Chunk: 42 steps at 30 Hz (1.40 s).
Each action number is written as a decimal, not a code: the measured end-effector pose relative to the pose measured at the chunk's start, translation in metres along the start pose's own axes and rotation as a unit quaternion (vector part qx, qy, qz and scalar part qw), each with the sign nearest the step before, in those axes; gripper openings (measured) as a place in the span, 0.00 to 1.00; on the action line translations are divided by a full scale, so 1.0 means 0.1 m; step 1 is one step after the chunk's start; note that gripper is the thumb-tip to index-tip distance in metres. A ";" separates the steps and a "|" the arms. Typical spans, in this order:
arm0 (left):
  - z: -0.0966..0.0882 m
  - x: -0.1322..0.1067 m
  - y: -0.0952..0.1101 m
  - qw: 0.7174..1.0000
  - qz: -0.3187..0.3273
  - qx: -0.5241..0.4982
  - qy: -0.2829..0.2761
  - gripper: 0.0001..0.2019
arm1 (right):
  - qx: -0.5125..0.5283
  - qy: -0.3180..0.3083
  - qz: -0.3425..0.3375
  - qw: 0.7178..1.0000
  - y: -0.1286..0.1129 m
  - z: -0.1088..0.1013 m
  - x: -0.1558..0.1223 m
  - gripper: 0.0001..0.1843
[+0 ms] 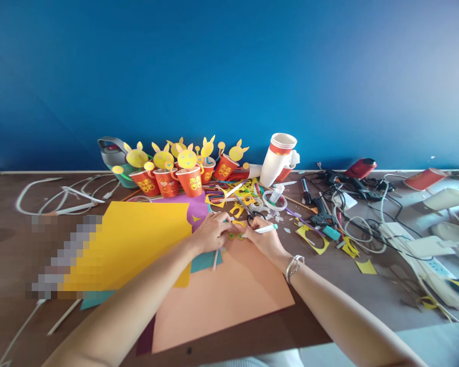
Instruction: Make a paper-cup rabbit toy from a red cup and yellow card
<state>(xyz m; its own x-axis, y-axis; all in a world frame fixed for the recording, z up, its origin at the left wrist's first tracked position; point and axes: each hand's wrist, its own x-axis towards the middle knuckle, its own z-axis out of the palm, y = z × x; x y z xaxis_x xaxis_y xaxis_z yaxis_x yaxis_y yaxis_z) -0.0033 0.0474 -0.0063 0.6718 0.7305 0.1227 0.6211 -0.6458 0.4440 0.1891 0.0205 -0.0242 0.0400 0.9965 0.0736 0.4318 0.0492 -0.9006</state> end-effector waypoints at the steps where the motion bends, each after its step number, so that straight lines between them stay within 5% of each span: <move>1: 0.00 0.00 0.00 1.000 0.000 -0.001 0.000 0.19 | 0.003 0.003 0.002 1.000 -0.01 0.00 0.00 0.15; 42: 0.01 0.00 0.00 1.000 0.001 0.006 -0.002 0.20 | 0.010 0.002 -0.005 1.000 0.02 0.00 0.00 0.15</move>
<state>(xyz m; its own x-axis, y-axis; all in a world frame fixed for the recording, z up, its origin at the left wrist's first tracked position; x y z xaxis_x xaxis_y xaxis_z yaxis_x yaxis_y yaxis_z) -0.0033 0.0476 -0.0071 0.6745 0.7282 0.1210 0.6246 -0.6504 0.4322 0.1895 0.0208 -0.0259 0.0389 0.9956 0.0849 0.4147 0.0612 -0.9079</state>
